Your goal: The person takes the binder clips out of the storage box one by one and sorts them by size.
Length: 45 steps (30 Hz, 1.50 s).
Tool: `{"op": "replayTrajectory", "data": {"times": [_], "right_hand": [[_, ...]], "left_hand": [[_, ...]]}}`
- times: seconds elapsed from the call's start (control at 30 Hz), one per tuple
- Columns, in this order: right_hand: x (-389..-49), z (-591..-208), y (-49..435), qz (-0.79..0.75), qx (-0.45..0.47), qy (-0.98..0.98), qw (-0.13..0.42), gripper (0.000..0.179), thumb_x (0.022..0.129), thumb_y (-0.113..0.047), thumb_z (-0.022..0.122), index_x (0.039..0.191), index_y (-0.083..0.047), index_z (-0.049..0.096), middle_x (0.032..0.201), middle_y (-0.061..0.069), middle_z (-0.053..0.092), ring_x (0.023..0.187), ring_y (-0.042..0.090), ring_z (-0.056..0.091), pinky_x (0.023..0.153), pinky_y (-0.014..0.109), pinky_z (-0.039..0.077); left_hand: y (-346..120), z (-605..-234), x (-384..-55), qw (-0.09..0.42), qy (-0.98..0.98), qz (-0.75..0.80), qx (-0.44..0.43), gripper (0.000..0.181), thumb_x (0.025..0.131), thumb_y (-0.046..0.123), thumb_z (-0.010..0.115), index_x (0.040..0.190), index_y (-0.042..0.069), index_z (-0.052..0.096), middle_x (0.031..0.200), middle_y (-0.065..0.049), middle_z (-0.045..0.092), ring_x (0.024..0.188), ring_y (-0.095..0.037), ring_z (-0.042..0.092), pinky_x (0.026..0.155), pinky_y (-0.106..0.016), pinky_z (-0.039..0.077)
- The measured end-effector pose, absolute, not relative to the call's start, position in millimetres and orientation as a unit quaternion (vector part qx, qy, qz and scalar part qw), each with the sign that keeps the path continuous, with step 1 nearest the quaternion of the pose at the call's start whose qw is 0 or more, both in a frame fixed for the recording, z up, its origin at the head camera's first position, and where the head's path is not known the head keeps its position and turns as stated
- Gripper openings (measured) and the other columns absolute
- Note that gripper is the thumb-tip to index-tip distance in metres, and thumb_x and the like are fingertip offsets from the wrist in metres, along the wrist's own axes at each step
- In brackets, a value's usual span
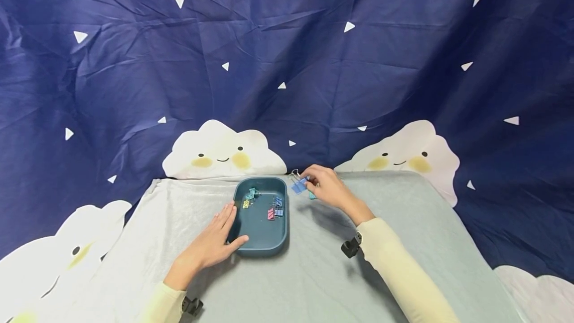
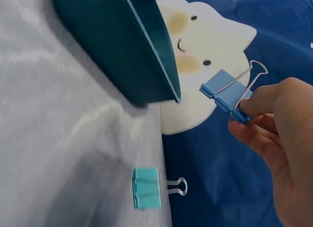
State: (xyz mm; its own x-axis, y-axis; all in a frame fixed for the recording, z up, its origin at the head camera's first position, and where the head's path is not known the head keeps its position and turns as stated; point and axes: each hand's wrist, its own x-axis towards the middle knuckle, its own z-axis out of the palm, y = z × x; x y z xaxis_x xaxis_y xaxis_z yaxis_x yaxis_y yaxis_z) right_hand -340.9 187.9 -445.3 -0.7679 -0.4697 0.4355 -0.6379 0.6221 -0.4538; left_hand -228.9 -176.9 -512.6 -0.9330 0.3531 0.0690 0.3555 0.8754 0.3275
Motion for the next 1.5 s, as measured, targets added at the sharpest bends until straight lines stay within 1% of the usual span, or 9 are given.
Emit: {"op": "replayTrajectory", "data": {"times": [0.1, 0.23, 0.4, 0.63, 0.9, 1.17, 1.3, 1.37, 1.5], "right_hand": [[-339.3, -444.7, 202.5, 0.302, 0.301, -0.894, 0.139, 0.021, 0.097, -0.003, 0.073, 0.116, -0.010, 0.078, 0.110, 0.003, 0.076, 0.090, 0.017, 0.072, 0.083, 0.043, 0.063], [-337.6, -444.0, 223.6, 0.305, 0.285, -0.896, 0.152, 0.021, 0.097, -0.001, 0.073, 0.116, -0.008, 0.077, 0.108, 0.004, 0.076, 0.090, 0.019, 0.073, 0.082, 0.043, 0.063], [-338.3, -446.1, 250.5, 0.310, 0.253, -0.901, 0.166, 0.018, 0.097, -0.002, 0.074, 0.115, -0.005, 0.077, 0.103, 0.006, 0.077, 0.088, 0.020, 0.072, 0.080, 0.035, 0.062], [-340.7, -449.8, 283.8, 0.321, 0.194, -0.914, 0.154, 0.017, 0.099, -0.005, 0.073, 0.116, -0.003, 0.076, 0.100, 0.010, 0.077, 0.088, 0.022, 0.070, 0.077, 0.027, 0.057], [-342.0, -461.5, 313.5, 0.334, 0.156, -0.916, 0.157, 0.018, 0.099, -0.003, 0.071, 0.116, 0.000, 0.075, 0.096, 0.015, 0.077, 0.080, 0.012, 0.064, 0.067, 0.021, 0.051], [-346.6, -480.8, 338.5, 0.340, 0.126, -0.920, 0.148, 0.019, 0.100, -0.001, 0.069, 0.118, 0.004, 0.074, 0.093, 0.019, 0.077, 0.078, 0.006, 0.064, 0.067, 0.019, 0.051], [-350.5, -492.3, 348.2, 0.341, 0.114, -0.920, 0.156, 0.018, 0.099, -0.001, 0.070, 0.115, 0.005, 0.074, 0.097, 0.021, 0.078, 0.079, 0.002, 0.063, 0.068, 0.018, 0.050], [-352.6, -498.2, 352.2, 0.336, 0.112, -0.921, 0.164, 0.017, 0.098, -0.001, 0.071, 0.113, 0.006, 0.074, 0.098, 0.022, 0.078, 0.079, 0.002, 0.063, 0.068, 0.017, 0.049], [-354.9, -507.8, 357.5, 0.324, 0.109, -0.924, 0.170, 0.017, 0.097, 0.002, 0.071, 0.113, 0.007, 0.075, 0.098, 0.024, 0.078, 0.079, 0.008, 0.064, 0.067, 0.018, 0.048]], "left_hand": [[-177.1, -512.4, -228.8, 0.002, -0.968, -0.170, -0.182, 0.102, 0.103, 0.070, 0.050, 0.169, -0.001, 0.018, 0.180, -0.015, 0.010, 0.168, -0.032, 0.012, 0.137, -0.050, 0.018], [-177.3, -512.7, -229.0, 0.000, -0.969, -0.169, -0.181, 0.102, 0.103, 0.071, 0.050, 0.169, -0.001, 0.018, 0.180, -0.014, 0.009, 0.168, -0.031, 0.011, 0.137, -0.050, 0.017], [-177.6, -512.7, -229.4, -0.004, -0.969, -0.169, -0.179, 0.102, 0.103, 0.070, 0.050, 0.169, 0.000, 0.017, 0.180, -0.014, 0.008, 0.168, -0.030, 0.010, 0.137, -0.049, 0.016], [-177.9, -513.9, -229.6, 0.001, -0.969, -0.169, -0.180, 0.102, 0.103, 0.069, 0.051, 0.169, -0.001, 0.018, 0.180, -0.015, 0.010, 0.168, -0.031, 0.011, 0.137, -0.051, 0.017], [-177.8, -513.3, -229.6, -0.003, -0.968, -0.172, -0.182, 0.102, 0.103, 0.068, 0.052, 0.169, -0.001, 0.017, 0.180, -0.015, 0.009, 0.168, -0.033, 0.012, 0.137, -0.051, 0.017], [-176.9, -514.2, -231.3, 0.002, -0.969, -0.168, -0.183, 0.101, 0.104, 0.070, 0.050, 0.169, 0.000, 0.017, 0.180, -0.015, 0.009, 0.168, -0.032, 0.011, 0.137, -0.051, 0.017], [-177.0, -513.9, -231.3, 0.003, -0.969, -0.169, -0.182, 0.102, 0.104, 0.070, 0.049, 0.169, 0.000, 0.017, 0.180, -0.014, 0.008, 0.168, -0.031, 0.011, 0.137, -0.050, 0.017], [-177.2, -513.6, -230.9, 0.002, -0.969, -0.167, -0.181, 0.102, 0.103, 0.071, 0.049, 0.169, 0.000, 0.017, 0.180, -0.014, 0.008, 0.168, -0.031, 0.011, 0.137, -0.050, 0.017], [-177.5, -513.1, -230.5, 0.001, -0.969, -0.167, -0.183, 0.101, 0.104, 0.070, 0.049, 0.169, -0.001, 0.018, 0.180, -0.016, 0.010, 0.168, -0.033, 0.012, 0.137, -0.051, 0.018]]}}
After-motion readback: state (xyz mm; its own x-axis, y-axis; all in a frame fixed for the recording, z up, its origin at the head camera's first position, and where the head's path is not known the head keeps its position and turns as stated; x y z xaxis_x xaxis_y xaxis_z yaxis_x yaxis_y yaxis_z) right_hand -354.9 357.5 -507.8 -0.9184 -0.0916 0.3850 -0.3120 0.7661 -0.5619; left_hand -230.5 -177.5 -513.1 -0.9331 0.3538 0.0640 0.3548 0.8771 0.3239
